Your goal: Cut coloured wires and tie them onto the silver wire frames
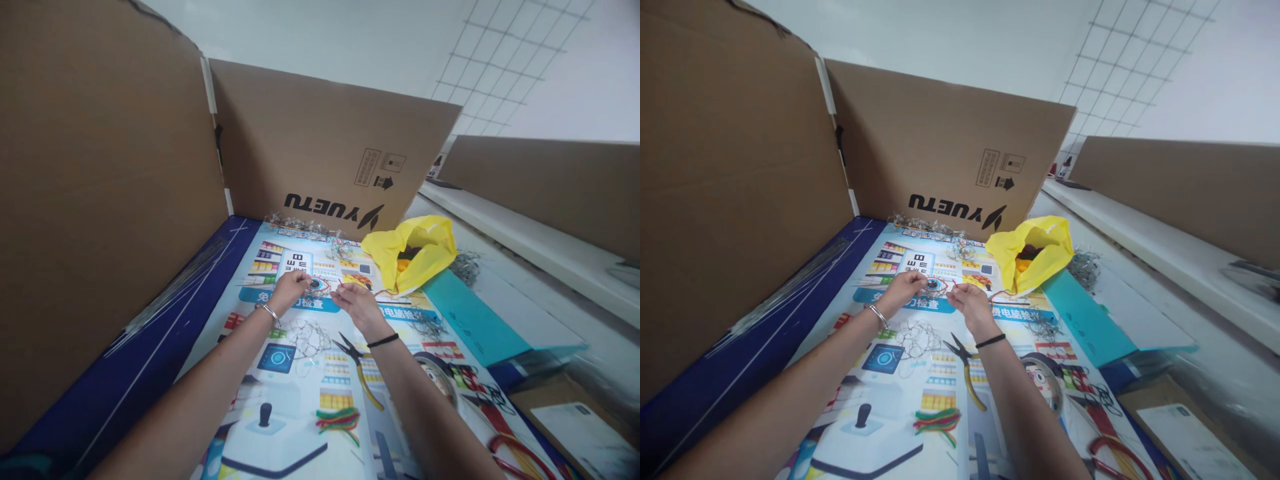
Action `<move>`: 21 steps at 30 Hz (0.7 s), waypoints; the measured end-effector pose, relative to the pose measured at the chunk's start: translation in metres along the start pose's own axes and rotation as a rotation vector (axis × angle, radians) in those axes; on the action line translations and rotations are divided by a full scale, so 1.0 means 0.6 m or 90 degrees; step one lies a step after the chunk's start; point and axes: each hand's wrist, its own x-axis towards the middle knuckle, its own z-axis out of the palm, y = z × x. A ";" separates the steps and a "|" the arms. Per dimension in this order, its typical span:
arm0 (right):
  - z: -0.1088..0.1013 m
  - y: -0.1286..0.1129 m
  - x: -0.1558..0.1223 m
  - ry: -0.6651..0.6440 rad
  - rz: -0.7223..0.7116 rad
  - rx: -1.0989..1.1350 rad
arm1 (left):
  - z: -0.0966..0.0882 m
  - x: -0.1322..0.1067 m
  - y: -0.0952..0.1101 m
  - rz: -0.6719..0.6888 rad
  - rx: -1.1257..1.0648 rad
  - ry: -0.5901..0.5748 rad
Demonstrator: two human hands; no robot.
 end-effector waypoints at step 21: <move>-0.014 -0.037 -0.030 -0.086 0.011 -0.007 | 0.003 -0.002 0.004 -0.042 0.001 -0.045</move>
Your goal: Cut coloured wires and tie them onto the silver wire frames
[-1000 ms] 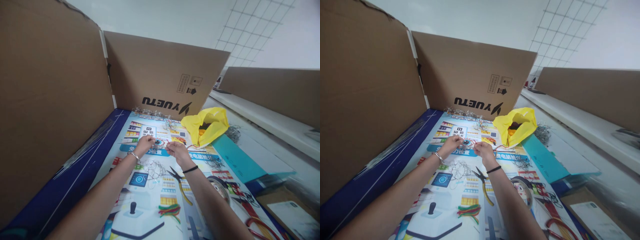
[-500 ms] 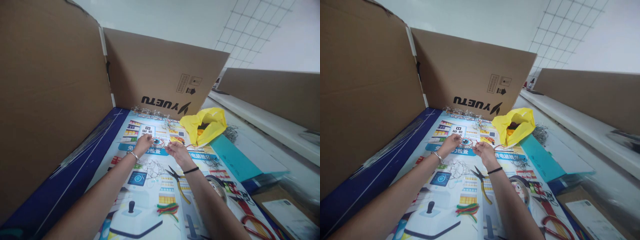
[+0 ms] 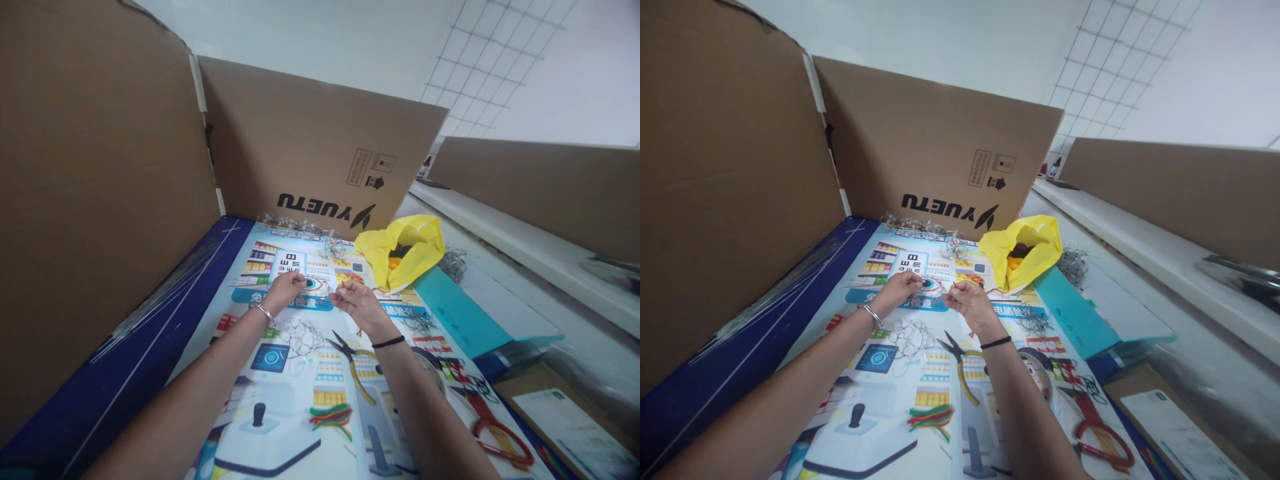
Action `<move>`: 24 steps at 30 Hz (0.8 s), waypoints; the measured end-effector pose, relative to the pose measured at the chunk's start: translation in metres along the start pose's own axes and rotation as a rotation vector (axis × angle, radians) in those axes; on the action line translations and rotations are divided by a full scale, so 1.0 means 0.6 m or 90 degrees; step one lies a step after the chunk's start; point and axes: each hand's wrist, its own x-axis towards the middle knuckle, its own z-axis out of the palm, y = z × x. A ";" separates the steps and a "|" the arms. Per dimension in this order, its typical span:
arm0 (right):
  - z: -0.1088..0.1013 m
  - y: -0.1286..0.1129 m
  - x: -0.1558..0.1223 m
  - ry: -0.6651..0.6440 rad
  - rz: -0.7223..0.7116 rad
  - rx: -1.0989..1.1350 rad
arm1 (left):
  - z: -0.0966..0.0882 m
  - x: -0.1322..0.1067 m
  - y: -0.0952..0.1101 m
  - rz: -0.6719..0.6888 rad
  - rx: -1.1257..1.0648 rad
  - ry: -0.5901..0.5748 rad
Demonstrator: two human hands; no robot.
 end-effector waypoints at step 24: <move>0.008 -0.043 -0.201 -0.121 -0.036 0.100 | -0.009 -0.225 0.150 0.105 -0.161 0.077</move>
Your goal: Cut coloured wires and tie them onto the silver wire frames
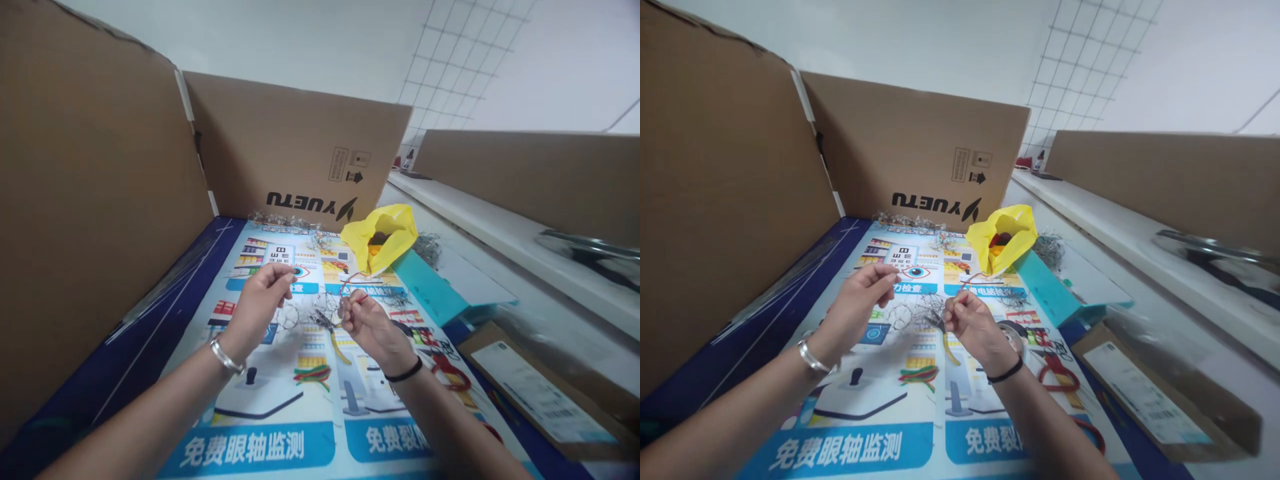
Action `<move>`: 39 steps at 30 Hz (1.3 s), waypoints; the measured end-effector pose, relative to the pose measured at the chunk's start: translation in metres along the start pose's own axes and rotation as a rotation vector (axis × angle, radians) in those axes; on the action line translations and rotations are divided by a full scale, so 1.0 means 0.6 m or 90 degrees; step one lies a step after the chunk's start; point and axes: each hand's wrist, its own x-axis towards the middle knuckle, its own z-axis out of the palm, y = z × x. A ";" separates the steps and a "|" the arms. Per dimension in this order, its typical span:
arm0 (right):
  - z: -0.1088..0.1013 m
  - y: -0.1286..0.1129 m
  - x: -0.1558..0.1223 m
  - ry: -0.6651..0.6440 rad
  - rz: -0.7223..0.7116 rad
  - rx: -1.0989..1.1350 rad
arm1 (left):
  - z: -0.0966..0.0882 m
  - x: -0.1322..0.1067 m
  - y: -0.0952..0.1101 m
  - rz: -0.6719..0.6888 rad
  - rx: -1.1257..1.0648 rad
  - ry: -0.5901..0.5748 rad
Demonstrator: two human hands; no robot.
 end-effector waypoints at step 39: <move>-0.009 0.077 -0.057 -0.128 0.071 0.115 | 0.014 -0.132 -0.054 0.157 0.481 -0.225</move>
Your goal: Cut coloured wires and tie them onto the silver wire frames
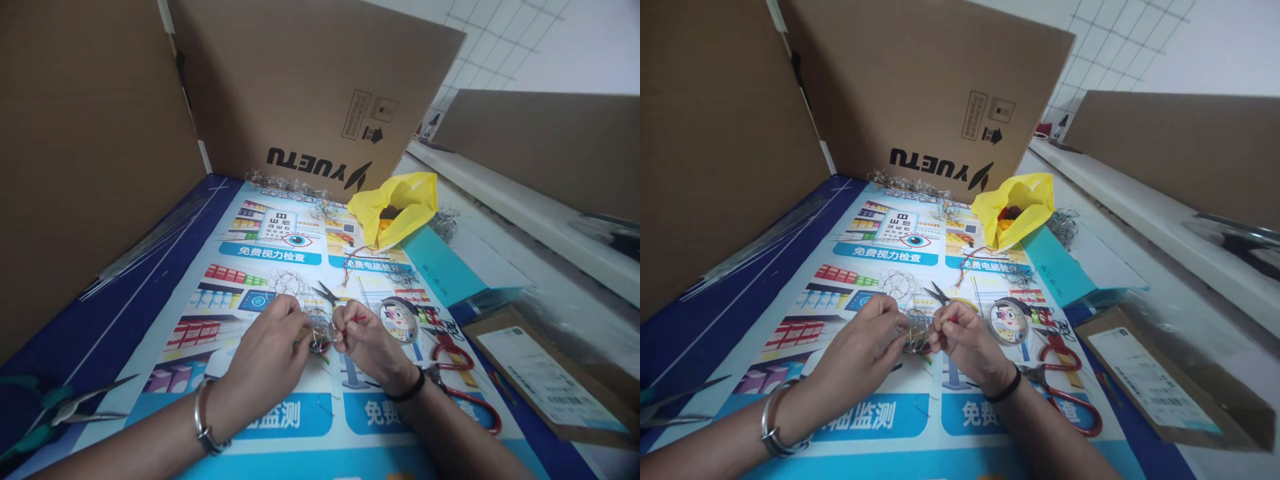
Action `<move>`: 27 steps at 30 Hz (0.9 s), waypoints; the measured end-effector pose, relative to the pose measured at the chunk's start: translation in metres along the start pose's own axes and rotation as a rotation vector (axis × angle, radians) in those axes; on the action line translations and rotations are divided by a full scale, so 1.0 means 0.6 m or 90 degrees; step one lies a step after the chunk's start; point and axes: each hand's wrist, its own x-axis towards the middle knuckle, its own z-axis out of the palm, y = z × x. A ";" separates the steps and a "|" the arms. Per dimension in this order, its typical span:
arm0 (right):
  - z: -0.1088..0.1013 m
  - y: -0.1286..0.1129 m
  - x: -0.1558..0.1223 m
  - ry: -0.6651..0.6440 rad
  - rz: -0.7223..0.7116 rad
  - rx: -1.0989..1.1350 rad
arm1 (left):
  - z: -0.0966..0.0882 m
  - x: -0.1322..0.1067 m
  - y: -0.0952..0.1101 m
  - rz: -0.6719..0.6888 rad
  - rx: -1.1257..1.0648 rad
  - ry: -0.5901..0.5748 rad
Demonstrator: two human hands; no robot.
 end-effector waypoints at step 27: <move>0.005 0.007 0.002 0.021 0.024 -0.018 | 0.005 0.000 -0.010 -0.022 0.053 0.017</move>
